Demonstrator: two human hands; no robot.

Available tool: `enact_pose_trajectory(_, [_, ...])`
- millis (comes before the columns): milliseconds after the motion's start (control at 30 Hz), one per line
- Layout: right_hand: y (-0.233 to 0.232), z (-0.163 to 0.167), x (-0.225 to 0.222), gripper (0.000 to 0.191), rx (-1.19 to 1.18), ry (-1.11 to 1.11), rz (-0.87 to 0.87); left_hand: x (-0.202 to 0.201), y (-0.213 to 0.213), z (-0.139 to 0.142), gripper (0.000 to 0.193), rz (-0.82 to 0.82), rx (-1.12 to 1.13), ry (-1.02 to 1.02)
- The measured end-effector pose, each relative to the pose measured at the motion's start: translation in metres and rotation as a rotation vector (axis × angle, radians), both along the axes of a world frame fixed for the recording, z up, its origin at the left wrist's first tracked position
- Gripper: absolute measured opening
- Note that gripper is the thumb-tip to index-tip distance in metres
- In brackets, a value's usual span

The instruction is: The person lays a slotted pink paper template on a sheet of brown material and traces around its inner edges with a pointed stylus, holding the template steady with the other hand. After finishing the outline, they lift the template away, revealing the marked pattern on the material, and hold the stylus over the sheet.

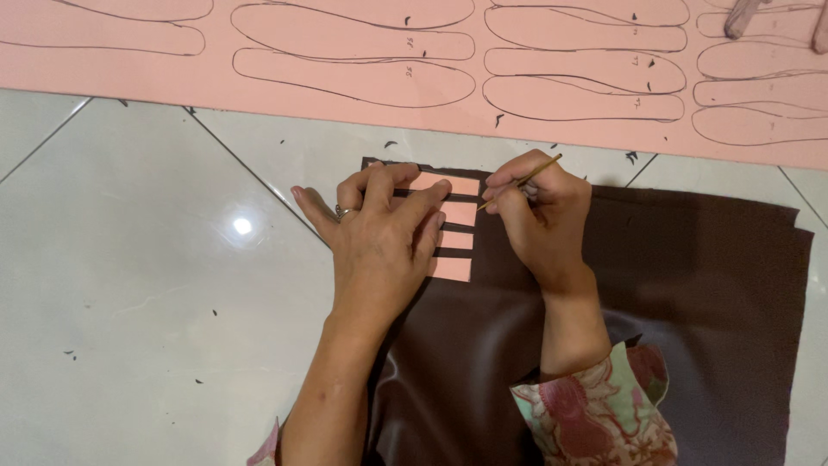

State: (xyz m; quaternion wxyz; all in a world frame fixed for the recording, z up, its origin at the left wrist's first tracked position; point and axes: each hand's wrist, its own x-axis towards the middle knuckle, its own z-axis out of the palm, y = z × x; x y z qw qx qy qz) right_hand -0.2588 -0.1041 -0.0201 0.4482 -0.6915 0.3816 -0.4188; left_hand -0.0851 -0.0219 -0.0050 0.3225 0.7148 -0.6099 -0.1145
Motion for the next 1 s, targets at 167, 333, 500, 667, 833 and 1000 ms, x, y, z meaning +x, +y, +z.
enact_pose_trajectory(167, [-0.0015,-0.0001,-0.0015,0.018,0.036,0.035,0.006,0.0003,-0.0002,0.0006,0.019,0.000,0.003,0.001])
enact_pose_trajectory(333, [-0.0005,-0.0008,-0.0022,0.018,0.050,0.008,0.037,0.0003,0.0002,-0.0008,0.018,-0.002,-0.001,0.000])
enact_pose_trajectory(500, [0.0000,-0.0010,-0.0019,0.016,0.008,-0.011,-0.006,0.0001,-0.0001,-0.0011,0.017,-0.003,-0.004,0.007])
enact_pose_trajectory(667, [-0.0003,-0.0014,-0.0031,0.019,0.051,-0.005,0.059,0.0003,0.0006,-0.0006,0.018,-0.005,0.016,0.012])
enact_pose_trajectory(833, [-0.0001,-0.0025,-0.0022,0.018,0.043,-0.033,0.035,0.0000,-0.0001,-0.0009,0.017,-0.004,0.001,0.013])
enact_pose_trajectory(1000, [0.0000,-0.0031,-0.0024,0.017,-0.018,-0.045,0.010,-0.0002,0.0001,-0.0012,0.017,-0.006,-0.005,0.013])
